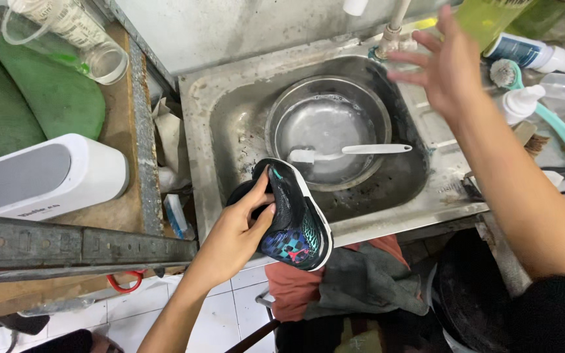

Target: The person scrubs a black sneaker with a white brush and a cloth, rinses it under running water, and applies foam cleaner to the upper and interior. They continue scrubbing different areas and wipe the shoe with a cloth.

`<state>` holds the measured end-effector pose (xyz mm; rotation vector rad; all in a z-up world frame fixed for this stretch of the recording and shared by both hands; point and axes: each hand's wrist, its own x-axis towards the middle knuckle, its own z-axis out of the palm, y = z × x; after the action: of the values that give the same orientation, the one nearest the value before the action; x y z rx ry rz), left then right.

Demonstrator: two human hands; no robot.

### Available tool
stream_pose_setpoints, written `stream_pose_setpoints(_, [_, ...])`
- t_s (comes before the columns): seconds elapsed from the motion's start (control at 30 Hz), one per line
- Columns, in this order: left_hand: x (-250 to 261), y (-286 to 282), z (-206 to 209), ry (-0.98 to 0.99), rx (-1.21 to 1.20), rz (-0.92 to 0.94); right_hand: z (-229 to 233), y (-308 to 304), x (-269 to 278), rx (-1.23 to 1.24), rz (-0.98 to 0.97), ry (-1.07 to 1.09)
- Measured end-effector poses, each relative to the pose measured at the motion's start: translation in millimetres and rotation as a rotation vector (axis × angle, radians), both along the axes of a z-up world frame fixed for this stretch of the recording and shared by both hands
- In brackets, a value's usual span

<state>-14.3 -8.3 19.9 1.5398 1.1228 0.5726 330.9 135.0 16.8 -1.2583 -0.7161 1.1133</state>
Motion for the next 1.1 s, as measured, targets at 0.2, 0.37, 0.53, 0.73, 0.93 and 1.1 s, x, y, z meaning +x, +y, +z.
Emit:
stream_pose_setpoints(0.2, [3,4,-1,0.027,0.051,-0.03,0,-191,-59,0.323,0.954,-1.094])
stream_pose_setpoints(0.37, [6,5,-5,0.053,0.138,-0.07,-185,-263,-52,0.49,1.497,-1.47])
stream_pose_setpoints(0.53, [0,2,0,0.007,0.092,-0.057,-90,-230,-47,0.294,1.682,-1.007])
stream_pose_setpoints(0.73, [-4,6,-13,-0.057,0.143,-0.069,83,-181,-66,0.573,0.786,-1.046])
stream_pose_setpoints(0.93, [-22,5,-38,-0.013,0.201,-0.109,49,-111,-171,1.266,1.016,-1.336])
stream_pose_setpoints(1.1, [-39,1,-17,-0.136,0.426,-0.146,3,-84,-203,1.431,1.002,-1.006])
